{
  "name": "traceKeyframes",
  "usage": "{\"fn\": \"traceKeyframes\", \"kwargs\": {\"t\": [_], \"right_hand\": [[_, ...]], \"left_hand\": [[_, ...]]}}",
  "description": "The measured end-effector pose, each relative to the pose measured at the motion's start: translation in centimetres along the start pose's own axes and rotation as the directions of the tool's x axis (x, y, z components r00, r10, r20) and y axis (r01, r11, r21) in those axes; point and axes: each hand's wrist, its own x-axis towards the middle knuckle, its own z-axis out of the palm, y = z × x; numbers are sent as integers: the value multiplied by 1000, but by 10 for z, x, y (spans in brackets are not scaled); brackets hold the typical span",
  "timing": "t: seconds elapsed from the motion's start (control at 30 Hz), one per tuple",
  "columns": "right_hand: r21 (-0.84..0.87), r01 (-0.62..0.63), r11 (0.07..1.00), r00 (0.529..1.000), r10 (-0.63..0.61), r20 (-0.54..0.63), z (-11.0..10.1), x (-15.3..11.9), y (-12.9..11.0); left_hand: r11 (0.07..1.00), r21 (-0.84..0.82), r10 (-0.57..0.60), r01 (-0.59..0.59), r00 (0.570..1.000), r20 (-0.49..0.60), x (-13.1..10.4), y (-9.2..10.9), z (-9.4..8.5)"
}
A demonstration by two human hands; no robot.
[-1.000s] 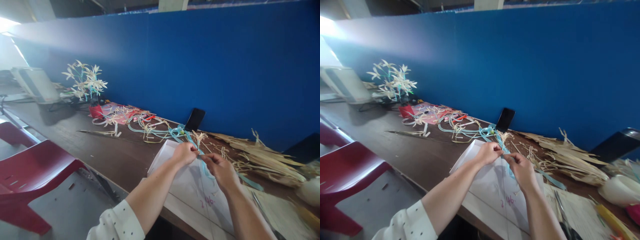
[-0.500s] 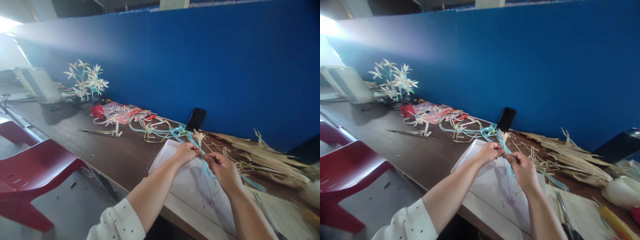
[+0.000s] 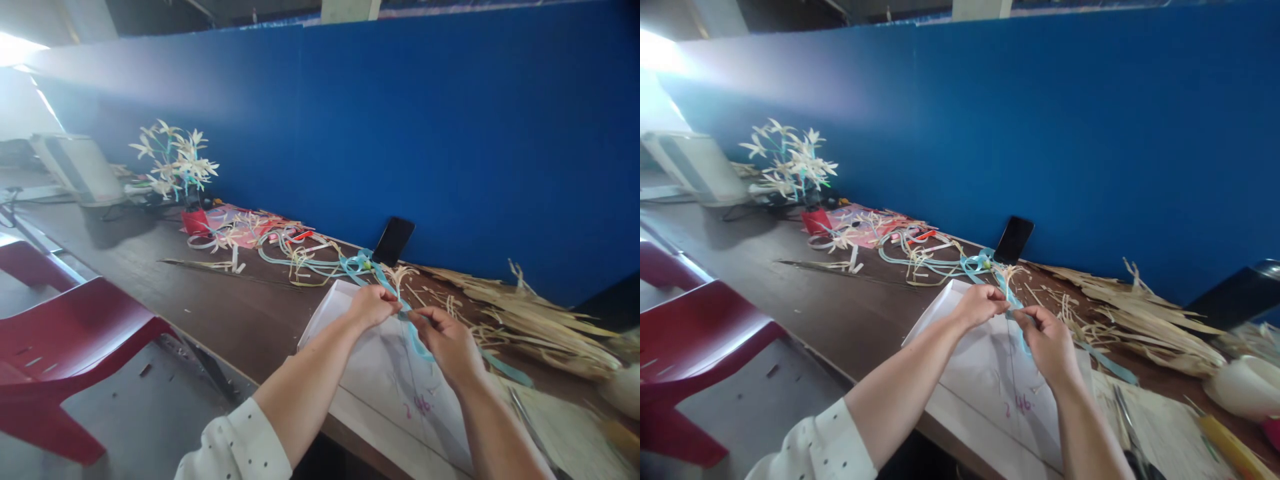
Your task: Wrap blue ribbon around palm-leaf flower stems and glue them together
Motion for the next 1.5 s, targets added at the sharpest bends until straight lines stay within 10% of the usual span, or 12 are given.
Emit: {"fn": "traceKeyframes", "kwargs": {"t": [0.83, 1.13, 1.5], "right_hand": [[-346, 241, 907, 953, -289, -92, 6, -1, -3], [-381, 493, 782, 852, -522, 30, 12, -3, 4], [-589, 469, 658, 824, -566, 24, 19, -8, 1]], "left_hand": [[986, 166, 34, -23, 997, -68, -2, -1, 3], [997, 49, -62, 67, 995, -83, 4, -4, 4], [974, -205, -109, 94, 992, -65, 11, -14, 12]]}}
